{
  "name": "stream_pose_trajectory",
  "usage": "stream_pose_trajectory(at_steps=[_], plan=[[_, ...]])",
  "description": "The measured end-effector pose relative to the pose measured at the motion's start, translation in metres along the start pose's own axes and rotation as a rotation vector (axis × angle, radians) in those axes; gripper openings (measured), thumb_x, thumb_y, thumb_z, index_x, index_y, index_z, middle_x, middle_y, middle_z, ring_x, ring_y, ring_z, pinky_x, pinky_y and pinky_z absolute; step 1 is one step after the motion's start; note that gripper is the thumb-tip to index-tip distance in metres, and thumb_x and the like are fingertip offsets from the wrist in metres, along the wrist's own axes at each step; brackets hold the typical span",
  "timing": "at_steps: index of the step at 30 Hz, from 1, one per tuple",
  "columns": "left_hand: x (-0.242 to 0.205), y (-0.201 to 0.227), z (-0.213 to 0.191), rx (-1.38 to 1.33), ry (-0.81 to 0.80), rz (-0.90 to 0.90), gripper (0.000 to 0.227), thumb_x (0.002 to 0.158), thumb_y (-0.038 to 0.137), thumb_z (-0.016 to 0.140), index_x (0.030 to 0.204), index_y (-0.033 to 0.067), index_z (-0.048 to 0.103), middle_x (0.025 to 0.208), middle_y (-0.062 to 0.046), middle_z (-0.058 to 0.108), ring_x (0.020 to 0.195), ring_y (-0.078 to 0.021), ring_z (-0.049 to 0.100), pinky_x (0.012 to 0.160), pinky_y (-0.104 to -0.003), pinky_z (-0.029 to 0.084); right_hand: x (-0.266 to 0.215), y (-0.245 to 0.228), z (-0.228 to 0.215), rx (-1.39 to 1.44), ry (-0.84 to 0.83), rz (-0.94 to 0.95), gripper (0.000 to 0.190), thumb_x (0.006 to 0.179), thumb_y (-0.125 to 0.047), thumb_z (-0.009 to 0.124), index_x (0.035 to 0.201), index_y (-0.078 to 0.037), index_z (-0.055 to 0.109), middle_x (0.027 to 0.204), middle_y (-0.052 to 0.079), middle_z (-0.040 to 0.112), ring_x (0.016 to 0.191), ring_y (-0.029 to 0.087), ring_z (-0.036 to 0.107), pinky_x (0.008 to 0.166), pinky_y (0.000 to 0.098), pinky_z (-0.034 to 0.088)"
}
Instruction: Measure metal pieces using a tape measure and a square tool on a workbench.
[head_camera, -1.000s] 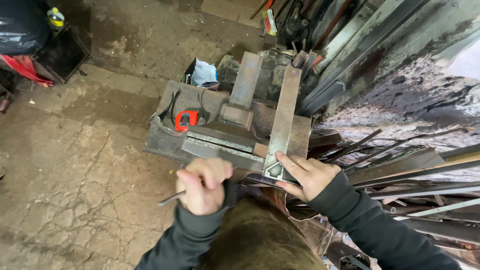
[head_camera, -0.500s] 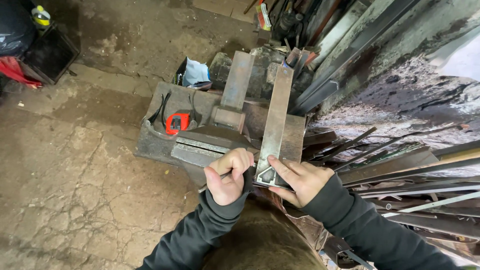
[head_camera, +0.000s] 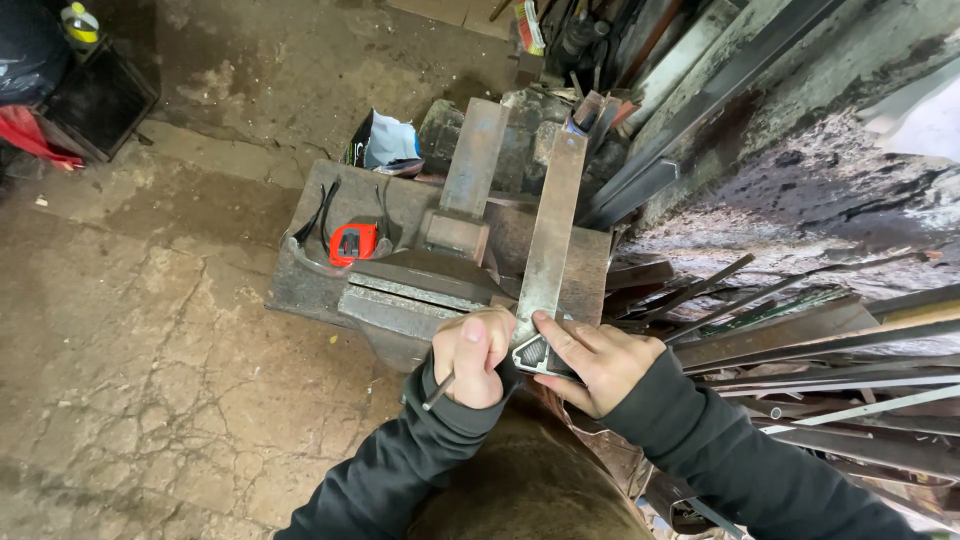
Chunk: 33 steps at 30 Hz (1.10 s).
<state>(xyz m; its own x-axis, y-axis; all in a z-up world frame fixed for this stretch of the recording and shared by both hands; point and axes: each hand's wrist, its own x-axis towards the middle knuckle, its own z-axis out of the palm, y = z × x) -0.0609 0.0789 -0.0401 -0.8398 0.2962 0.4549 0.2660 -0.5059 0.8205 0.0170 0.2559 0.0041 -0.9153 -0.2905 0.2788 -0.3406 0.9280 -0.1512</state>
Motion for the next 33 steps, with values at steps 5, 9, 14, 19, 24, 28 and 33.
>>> stream_pose_trajectory(at_steps=[5, 9, 14, 19, 24, 28, 33], plan=[[0.001, 0.004, 0.000, 0.053, -0.003, -0.032, 0.052, 0.108, 0.028, 0.038, 0.061, 0.0052, 0.036, 0.058, -0.005, 0.039, 0.057, -0.0196, 0.042, 0.059, -0.035, 0.034, 0.002, -0.001, -0.003, 0.005, -0.033, 0.015, 0.068, 0.082, -0.045, 0.077, 0.138, -0.012, 0.060, 0.101, 0.008, 0.074, 0.070, 0.024, 0.071, 0.051, 0.0337, 0.055], [-0.008, 0.007, -0.005, 0.071, 0.001, -0.114, 0.051, 0.106, 0.030, 0.039, 0.061, 0.0051, 0.036, 0.060, -0.007, 0.042, 0.057, -0.0182, 0.043, 0.057, -0.034, 0.032, 0.003, -0.002, -0.007, 0.012, -0.021, 0.005, 0.066, 0.082, -0.043, 0.077, 0.137, -0.010, 0.060, 0.102, 0.009, 0.074, 0.071, 0.024, 0.071, 0.052, 0.0342, 0.055], [-0.040, 0.007, -0.036, 0.012, 0.080, -0.191, 0.051, 0.107, 0.028, 0.043, 0.062, 0.0055, 0.037, 0.059, -0.006, 0.041, 0.057, -0.0170, 0.040, 0.056, -0.035, 0.032, 0.000, -0.002, -0.002, 0.007, 0.001, -0.023, 0.065, 0.083, -0.041, 0.077, 0.137, -0.009, 0.060, 0.101, 0.010, 0.074, 0.071, 0.025, 0.070, 0.055, 0.0353, 0.056], [-0.053, 0.032, -0.032, 0.401, -0.053, -0.353, 0.045, 0.102, 0.026, 0.050, 0.064, 0.0029, 0.053, 0.056, -0.001, 0.049, 0.052, -0.0130, 0.045, 0.051, -0.034, 0.039, -0.010, 0.004, 0.002, -0.016, 0.073, -0.053, 0.064, 0.084, -0.040, 0.077, 0.136, -0.006, 0.061, 0.101, 0.010, 0.073, 0.070, 0.025, 0.069, 0.058, 0.0357, 0.056], [-0.078, 0.038, -0.005, 0.325, -0.349, -0.711, 0.030, 0.089, 0.029, 0.072, 0.092, -0.0011, 0.071, 0.078, -0.005, 0.075, 0.071, -0.0114, 0.071, 0.065, -0.028, 0.058, -0.063, 0.001, 0.004, 0.094, 0.284, 0.006, 0.067, 0.077, -0.031, 0.086, 0.129, 0.002, 0.061, 0.117, 0.018, 0.073, 0.067, 0.021, 0.069, 0.059, 0.0301, 0.056], [-0.089, 0.027, -0.005, 0.402, -0.510, -0.613, 0.043, 0.092, 0.031, 0.077, 0.118, -0.0027, 0.069, 0.100, -0.013, 0.077, 0.095, -0.0161, 0.075, 0.083, -0.029, 0.058, -0.094, -0.013, 0.009, 0.049, 0.322, 0.065, 0.069, 0.072, -0.028, 0.090, 0.126, 0.005, 0.061, 0.110, 0.019, 0.073, 0.065, 0.023, 0.067, 0.057, 0.0312, 0.055], [-0.078, 0.042, -0.001, 0.317, -0.607, -0.651, 0.041, 0.094, 0.033, 0.072, 0.119, 0.0009, 0.071, 0.100, -0.010, 0.078, 0.090, -0.0145, 0.075, 0.081, -0.029, 0.058, -0.107, -0.032, 0.021, 0.088, 0.338, 0.062, 0.065, 0.072, -0.028, 0.090, 0.123, 0.003, 0.064, 0.100, 0.013, 0.074, 0.064, 0.023, 0.068, 0.057, 0.0331, 0.055]])
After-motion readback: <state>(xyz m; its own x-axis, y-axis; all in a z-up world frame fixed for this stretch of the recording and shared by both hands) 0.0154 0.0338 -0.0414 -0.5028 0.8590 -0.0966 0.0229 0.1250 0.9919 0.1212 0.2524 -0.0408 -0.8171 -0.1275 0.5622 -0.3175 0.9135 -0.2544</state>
